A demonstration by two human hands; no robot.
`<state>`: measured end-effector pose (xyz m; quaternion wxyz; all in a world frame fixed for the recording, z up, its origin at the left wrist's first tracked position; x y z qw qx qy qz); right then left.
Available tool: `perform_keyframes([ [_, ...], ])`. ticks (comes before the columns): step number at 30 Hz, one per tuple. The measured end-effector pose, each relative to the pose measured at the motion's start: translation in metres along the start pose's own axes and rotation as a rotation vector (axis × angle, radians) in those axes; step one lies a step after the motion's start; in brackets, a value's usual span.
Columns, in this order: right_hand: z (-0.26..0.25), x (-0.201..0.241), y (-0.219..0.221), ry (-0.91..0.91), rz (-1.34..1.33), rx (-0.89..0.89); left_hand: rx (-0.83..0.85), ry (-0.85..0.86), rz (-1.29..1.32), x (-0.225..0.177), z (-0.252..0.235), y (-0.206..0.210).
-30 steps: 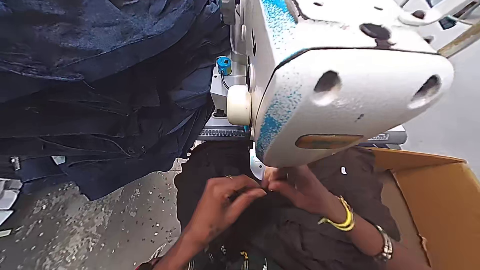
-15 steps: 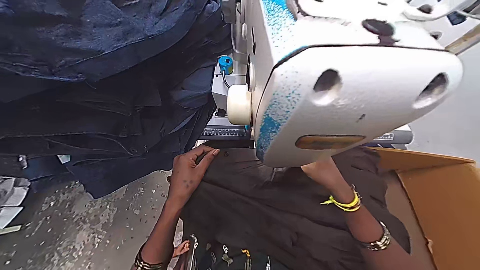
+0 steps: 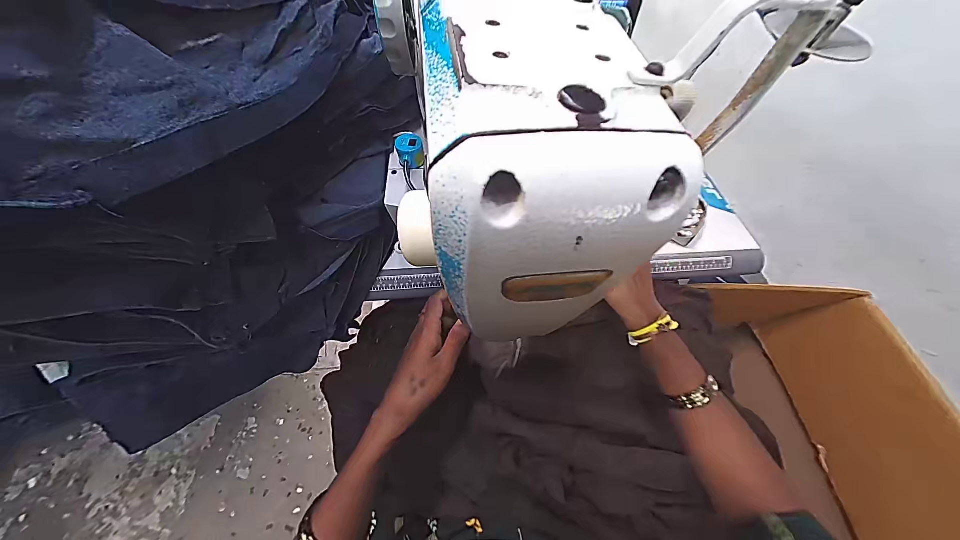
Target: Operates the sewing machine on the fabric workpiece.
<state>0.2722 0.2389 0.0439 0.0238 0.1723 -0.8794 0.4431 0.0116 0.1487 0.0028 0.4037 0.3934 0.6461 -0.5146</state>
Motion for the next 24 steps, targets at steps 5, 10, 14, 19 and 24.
perform_keyframes([
  [5, 0.0, 0.0, 0.021, -0.082, 0.059, -0.045, -0.08, -0.101, 0.115, 0.01, -0.001, 0.002],
  [10, 0.024, -0.004, -0.033, 0.082, -0.188, -0.243, -0.154, -0.105, 0.175, 0.012, -0.003, 0.003],
  [14, 0.027, -0.002, -0.053, 0.164, -0.309, -0.26, -0.192, -0.111, 0.162, 0.009, -0.006, 0.001],
  [19, 0.019, 0.052, -0.066, -0.026, -0.386, -0.265, -0.165, 0.083, 0.0, -0.012, 0.003, -0.005],
  [24, 0.058, 0.15, -0.072, -0.664, -0.378, -0.368, 0.092, 0.286, 0.098, -0.049, 0.035, -0.007],
])
Point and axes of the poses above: each hand's wrist, its own z-axis away from the middle knuckle, its own y-axis out of the palm, x = y × z, the point moved 10 cm from there along -z, towards the middle knuckle, and after that the axes turned 13 degrees about -x, right-handed, at the moved point
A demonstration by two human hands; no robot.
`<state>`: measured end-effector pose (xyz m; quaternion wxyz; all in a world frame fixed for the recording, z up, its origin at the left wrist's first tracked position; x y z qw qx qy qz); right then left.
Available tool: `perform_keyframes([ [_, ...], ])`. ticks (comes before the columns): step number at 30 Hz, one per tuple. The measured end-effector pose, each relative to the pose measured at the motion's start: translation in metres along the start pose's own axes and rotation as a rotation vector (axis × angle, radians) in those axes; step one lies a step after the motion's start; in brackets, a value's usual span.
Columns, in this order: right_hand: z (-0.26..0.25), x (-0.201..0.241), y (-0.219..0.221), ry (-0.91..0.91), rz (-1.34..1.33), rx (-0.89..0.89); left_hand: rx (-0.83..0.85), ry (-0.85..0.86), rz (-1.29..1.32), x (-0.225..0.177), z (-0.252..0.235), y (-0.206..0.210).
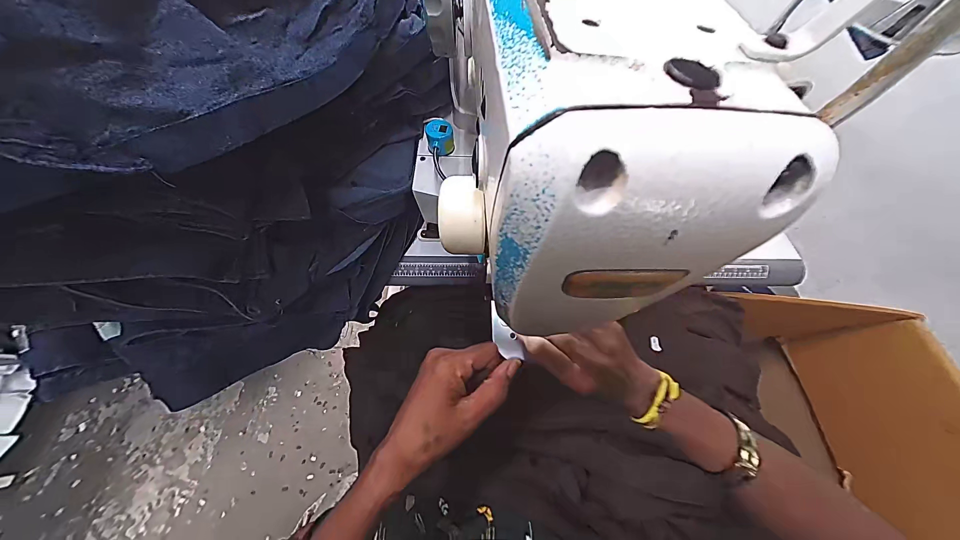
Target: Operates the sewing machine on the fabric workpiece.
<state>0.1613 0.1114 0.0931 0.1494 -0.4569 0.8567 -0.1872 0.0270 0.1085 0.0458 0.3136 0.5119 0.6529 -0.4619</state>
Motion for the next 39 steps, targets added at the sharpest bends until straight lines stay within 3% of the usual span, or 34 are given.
perform_keyframes([
  [4, -0.009, -0.008, 0.008, 0.115, -0.035, 0.017, -0.038, 0.007, -0.045, 0.002, 0.002, -0.003],
  [8, 0.022, -0.006, 0.017, 0.558, -0.676, 0.183, -0.092, 0.001, 0.038, 0.0, 0.006, -0.021],
  [14, 0.054, -0.064, 0.022, 0.883, -0.409, 0.183, -0.351, -0.272, -0.37, 0.077, 0.003, -0.12],
  [25, 0.069, -0.083, 0.0, 0.88, -0.185, 0.165, -0.326, -0.21, -0.422, 0.073, -0.012, -0.102],
  [30, 0.091, -0.128, -0.026, 0.798, 0.228, 0.381, -0.28, -0.084, -0.572, 0.076, -0.01, -0.08],
  [34, 0.081, -0.15, -0.035, 0.743, 0.378, 0.3, -0.03, -0.121, -0.28, 0.073, -0.013, -0.031],
  [36, 0.075, -0.156, -0.02, 0.718, 0.361, 0.293, -0.031, -0.204, -0.12, 0.064, -0.016, -0.013],
  [39, 0.07, -0.164, 0.01, 0.64, 0.369, 0.362, -0.107, -0.284, -0.108, 0.061, -0.024, -0.004],
])
Point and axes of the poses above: each hand's wrist, its own z-axis away from the middle knuckle, its own y-axis out of the palm, x = y × z, the point moved 10 cm from there along -z, towards the middle knuckle, and after that the axes turned 13 degrees about -x, right-handed, at the moved point
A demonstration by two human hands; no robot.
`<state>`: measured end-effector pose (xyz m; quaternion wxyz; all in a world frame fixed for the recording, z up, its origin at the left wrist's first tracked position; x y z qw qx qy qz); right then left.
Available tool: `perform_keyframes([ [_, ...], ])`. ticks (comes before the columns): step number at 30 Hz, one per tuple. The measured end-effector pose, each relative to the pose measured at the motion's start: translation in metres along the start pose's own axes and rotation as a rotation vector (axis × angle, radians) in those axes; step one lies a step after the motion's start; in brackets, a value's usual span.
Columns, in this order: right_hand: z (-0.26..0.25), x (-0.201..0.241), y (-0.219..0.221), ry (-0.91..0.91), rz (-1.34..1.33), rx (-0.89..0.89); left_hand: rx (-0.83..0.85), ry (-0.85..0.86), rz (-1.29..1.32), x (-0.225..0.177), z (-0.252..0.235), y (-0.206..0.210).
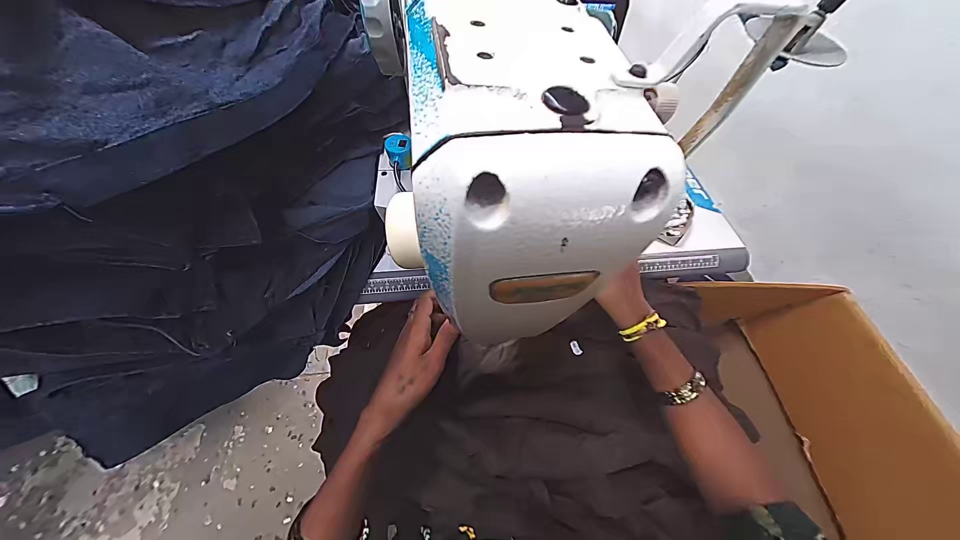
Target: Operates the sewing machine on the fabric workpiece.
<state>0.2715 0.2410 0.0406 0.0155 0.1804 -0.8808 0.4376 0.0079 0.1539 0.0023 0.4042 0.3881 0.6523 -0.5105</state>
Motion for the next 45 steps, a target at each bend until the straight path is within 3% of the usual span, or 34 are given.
perform_keyframes([
  [4, -0.01, 0.001, 0.028, -0.086, 0.19, 0.121, -0.068, -0.055, 0.018, 0.002, 0.0, 0.002],
  [9, 0.013, -0.006, -0.007, 0.014, -0.087, -0.162, -0.121, -0.064, 0.139, 0.005, -0.001, 0.003],
  [12, 0.024, -0.002, -0.038, 0.13, -0.238, -0.245, -0.151, -0.087, 0.153, 0.005, -0.001, 0.002],
  [16, 0.02, 0.017, -0.059, 0.139, -0.358, -0.265, -0.163, -0.074, 0.027, 0.004, -0.003, -0.001],
  [18, 0.016, 0.042, -0.065, 0.051, -0.372, -0.244, -0.167, 0.084, -0.096, -0.011, 0.004, -0.005],
  [21, 0.03, 0.105, -0.073, -0.353, -0.341, -0.312, -0.067, 0.449, -0.103, -0.055, 0.04, -0.005],
  [23, 0.046, 0.144, -0.071, -0.565, -0.357, -0.316, 0.005, 0.476, -0.075, -0.06, 0.052, -0.004],
  [25, 0.044, 0.158, -0.071, -0.602, -0.309, -0.319, 0.002, 0.445, -0.071, -0.053, 0.049, -0.007],
  [28, 0.041, 0.148, -0.066, -0.444, -0.531, -0.209, 0.007, 0.458, -0.007, -0.059, 0.049, -0.013],
  [31, 0.062, 0.142, -0.048, -0.194, -0.977, 0.173, -0.052, 0.374, 0.094, -0.051, 0.044, -0.043],
  [35, 0.055, 0.105, -0.033, 0.021, -0.746, 0.082, -0.303, 0.121, -0.173, 0.013, 0.02, -0.112],
  [38, 0.043, 0.102, -0.015, 0.148, -0.653, 0.13, -0.355, 0.031, -0.3, 0.045, 0.016, -0.128],
  [41, 0.037, 0.102, -0.009, 0.198, -0.699, 0.282, -0.375, 0.027, -0.289, 0.047, 0.019, -0.128],
  [45, 0.037, 0.078, -0.017, 0.195, -0.733, 0.205, -0.358, 0.071, -0.257, 0.032, 0.015, -0.116],
])
Point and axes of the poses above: each hand's wrist, its own z-axis away from the middle knuckle, its own y-axis out of the palm, x = y × z, the point moved 10 cm from there along -z, towards the middle knuckle, and after that the axes turned 13 degrees about -x, right-handed, at the moved point
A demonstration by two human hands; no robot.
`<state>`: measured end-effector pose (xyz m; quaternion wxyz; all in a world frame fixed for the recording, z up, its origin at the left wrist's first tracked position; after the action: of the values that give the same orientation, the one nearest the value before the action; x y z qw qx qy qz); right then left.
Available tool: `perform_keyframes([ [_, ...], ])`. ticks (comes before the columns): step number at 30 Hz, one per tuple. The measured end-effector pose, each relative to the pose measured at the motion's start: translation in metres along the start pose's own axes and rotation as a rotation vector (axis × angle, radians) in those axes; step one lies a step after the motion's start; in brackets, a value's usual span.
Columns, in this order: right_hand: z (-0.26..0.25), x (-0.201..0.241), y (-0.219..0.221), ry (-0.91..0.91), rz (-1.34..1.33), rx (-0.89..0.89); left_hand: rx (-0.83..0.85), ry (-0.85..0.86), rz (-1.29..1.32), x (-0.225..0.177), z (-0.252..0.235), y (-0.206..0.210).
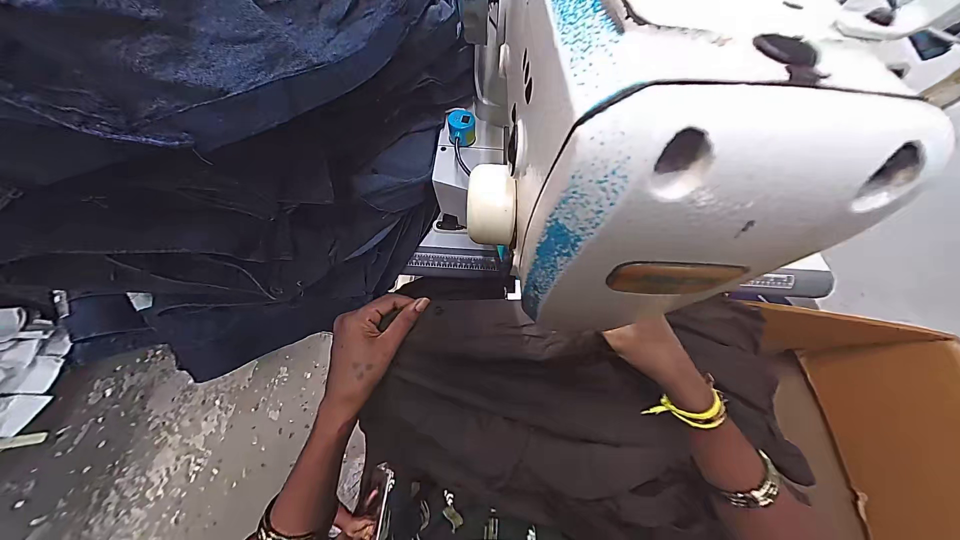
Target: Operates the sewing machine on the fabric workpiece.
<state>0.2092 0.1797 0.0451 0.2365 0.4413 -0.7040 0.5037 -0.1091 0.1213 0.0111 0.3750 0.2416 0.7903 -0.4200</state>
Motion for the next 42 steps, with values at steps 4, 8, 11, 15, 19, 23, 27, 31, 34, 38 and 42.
perform_keyframes([
  [4, 0.004, -0.01, -0.02, -0.058, 0.189, -0.115, 0.011, 0.068, -0.042, -0.013, -0.007, 0.014],
  [8, -0.007, -0.038, -0.05, -0.017, 0.491, -0.164, 0.011, 0.182, -0.192, -0.017, -0.001, 0.022],
  [11, -0.022, -0.046, -0.066, -0.078, 0.623, -0.275, 0.205, 0.217, -0.049, -0.027, 0.014, 0.051],
  [15, -0.048, -0.054, -0.044, -0.197, 0.797, -0.191, 0.355, 0.068, 0.226, -0.051, 0.026, 0.087],
  [19, -0.059, -0.069, -0.037, -0.234, 0.889, -0.179, 0.319, -0.033, 0.192, -0.064, 0.025, 0.098],
  [23, -0.027, -0.054, -0.058, -0.278, 0.654, -0.379, 0.298, -0.068, 0.243, -0.058, 0.03, 0.104],
  [27, -0.001, -0.038, -0.081, -0.138, 0.483, -0.474, 0.283, -0.113, 0.282, -0.054, 0.028, 0.105],
  [31, 0.002, -0.034, -0.08, -0.111, 0.409, -0.461, 0.308, -0.097, 0.175, -0.055, 0.021, 0.103],
  [34, -0.008, -0.017, -0.064, -0.099, 0.332, -0.38, 0.359, 0.075, -0.045, -0.063, 0.017, 0.095],
  [38, -0.001, 0.037, -0.039, -0.461, 0.367, -0.383, 0.474, 0.619, 0.181, -0.123, 0.073, 0.056],
  [42, 0.041, 0.089, 0.012, -0.922, 0.405, -0.218, 0.61, 0.486, 0.367, -0.1, 0.074, -0.023],
])
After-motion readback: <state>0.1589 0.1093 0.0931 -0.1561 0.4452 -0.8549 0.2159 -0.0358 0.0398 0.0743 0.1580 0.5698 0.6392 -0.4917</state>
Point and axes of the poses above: each hand's wrist, its own z-axis away from the middle knuckle, its own y-axis out of the palm, x = y × z, the point moved 10 cm from there along -z, towards the middle knuckle, and after that the axes turned 13 degrees about -x, right-handed, at the moved point
